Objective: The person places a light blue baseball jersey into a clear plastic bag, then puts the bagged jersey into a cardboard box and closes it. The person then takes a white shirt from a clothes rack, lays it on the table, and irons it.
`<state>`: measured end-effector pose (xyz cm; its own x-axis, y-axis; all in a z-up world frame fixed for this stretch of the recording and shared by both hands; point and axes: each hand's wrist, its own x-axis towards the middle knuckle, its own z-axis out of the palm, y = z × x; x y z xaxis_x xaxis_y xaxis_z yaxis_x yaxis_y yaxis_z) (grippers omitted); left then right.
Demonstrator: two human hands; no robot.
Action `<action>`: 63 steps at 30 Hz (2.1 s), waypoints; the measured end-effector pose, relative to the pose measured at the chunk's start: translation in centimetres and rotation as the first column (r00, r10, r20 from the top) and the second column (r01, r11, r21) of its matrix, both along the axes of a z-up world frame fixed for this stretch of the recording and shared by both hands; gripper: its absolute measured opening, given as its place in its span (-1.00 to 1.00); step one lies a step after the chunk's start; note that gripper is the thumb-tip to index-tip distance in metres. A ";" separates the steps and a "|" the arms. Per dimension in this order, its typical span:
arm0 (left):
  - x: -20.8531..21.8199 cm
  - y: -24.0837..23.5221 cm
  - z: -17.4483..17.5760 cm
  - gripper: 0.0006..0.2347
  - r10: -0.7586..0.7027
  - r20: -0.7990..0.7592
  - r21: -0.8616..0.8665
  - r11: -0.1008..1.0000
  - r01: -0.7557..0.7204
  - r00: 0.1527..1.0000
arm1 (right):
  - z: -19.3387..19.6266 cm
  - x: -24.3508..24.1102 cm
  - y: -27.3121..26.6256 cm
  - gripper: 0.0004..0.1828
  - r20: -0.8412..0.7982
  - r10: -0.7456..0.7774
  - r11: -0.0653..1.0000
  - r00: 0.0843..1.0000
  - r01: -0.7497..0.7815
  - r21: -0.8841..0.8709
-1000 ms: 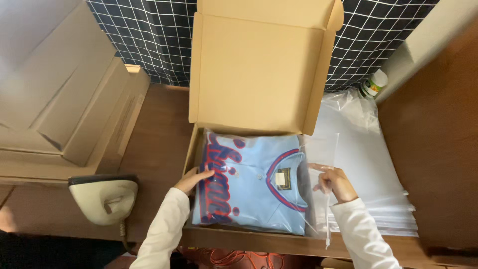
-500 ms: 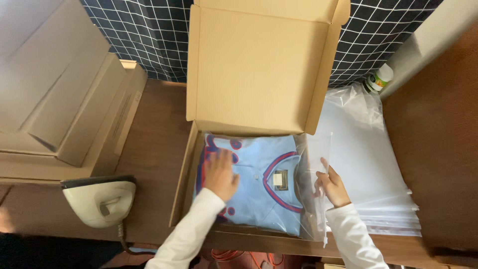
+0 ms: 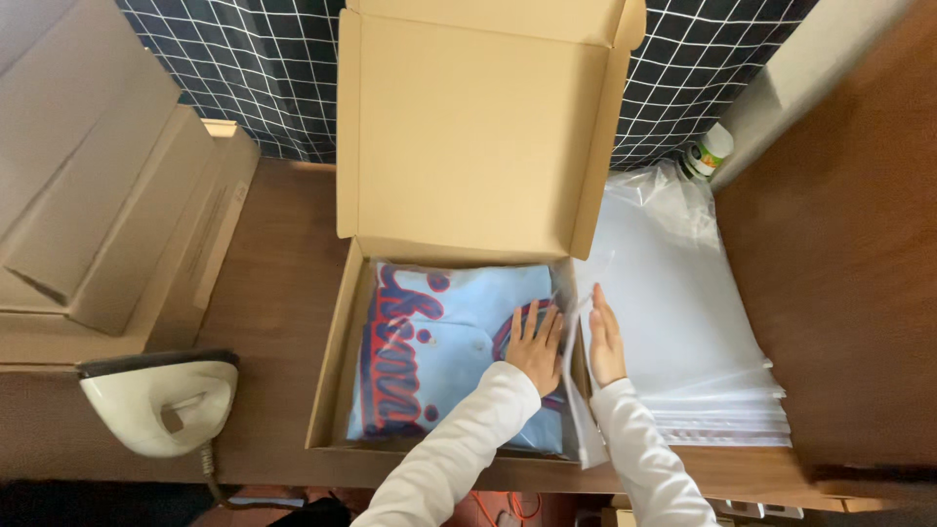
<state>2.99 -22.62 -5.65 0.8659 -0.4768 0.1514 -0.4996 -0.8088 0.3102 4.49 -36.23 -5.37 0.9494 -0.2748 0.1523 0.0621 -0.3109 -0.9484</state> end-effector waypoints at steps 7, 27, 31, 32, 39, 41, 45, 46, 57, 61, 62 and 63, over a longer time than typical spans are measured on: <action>-0.3 -0.2 0.2 -0.50 -0.002 -0.116 0.363 0.931 0.044 0.993 | 0.2 -0.4 3.7 -0.43 -0.185 0.205 0.723 0.961 -0.276 -0.633; -8.6 4.9 1.0 -0.72 -0.307 0.203 -0.324 0.875 0.360 0.930 | -4.9 3.0 7.1 -0.45 -0.362 0.264 0.450 0.894 -0.447 -0.773; -7.6 5.3 -2.1 -0.75 -0.341 0.037 -0.136 0.929 0.343 0.939 | -6.5 3.2 7.5 -0.46 -0.220 0.268 0.560 0.938 -0.338 -0.757; -7.2 5.8 -2.3 -0.75 -0.364 -0.087 -0.053 0.931 0.361 0.927 | -6.9 3.3 7.6 -0.45 -0.182 0.240 0.554 0.954 -0.288 -0.781; -5.6 7.3 -2.0 -0.69 -0.306 -0.244 0.034 0.946 0.324 0.920 | -7.8 3.7 7.7 -0.45 -0.061 0.250 0.613 0.966 -0.207 -0.762; -5.8 7.5 -1.3 -0.52 -0.279 -0.216 0.042 0.955 0.295 0.936 | -8.1 3.9 7.5 -0.45 0.053 0.242 0.639 0.969 -0.118 -0.760; -5.4 7.2 -4.5 -0.63 -0.276 -0.087 0.118 0.951 0.285 0.957 | -7.1 4.0 7.1 -0.45 -0.095 0.270 0.695 0.958 -0.262 -0.670; -5.2 7.3 -4.3 -0.69 -0.283 -0.142 0.176 0.936 0.305 0.949 | -6.6 4.1 7.0 -0.44 -0.155 0.280 0.693 0.947 -0.312 -0.650; -7.3 8.9 -3.2 -0.67 -0.274 -0.332 0.208 0.912 0.353 0.903 | -2.6 4.6 4.3 -0.42 -0.376 0.396 0.714 0.838 -0.538 -0.448; -6.7 13.0 0.6 -0.65 -0.223 -0.376 -0.058 0.974 0.218 0.899 | 1.3 4.3 2.9 -0.53 -0.427 0.444 0.698 0.787 -0.603 -0.385; -6.2 14.6 2.8 -0.63 -0.133 -0.518 -0.122 0.989 0.081 0.845 | 2.2 4.4 2.5 -0.58 -0.438 0.453 0.735 0.777 -0.603 -0.310; -4.8 16.6 3.3 -0.63 -0.134 -0.517 -0.122 0.989 0.082 0.845 | 3.1 5.1 1.7 -0.58 -0.437 0.453 0.735 0.777 -0.603 -0.311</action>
<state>-1.79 -6.02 -2.34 0.7731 -0.5780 -0.2612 -0.3245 -0.7143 0.6200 9.60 -34.50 -2.25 0.9310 0.3046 -0.2014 0.0641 -0.6794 -0.7309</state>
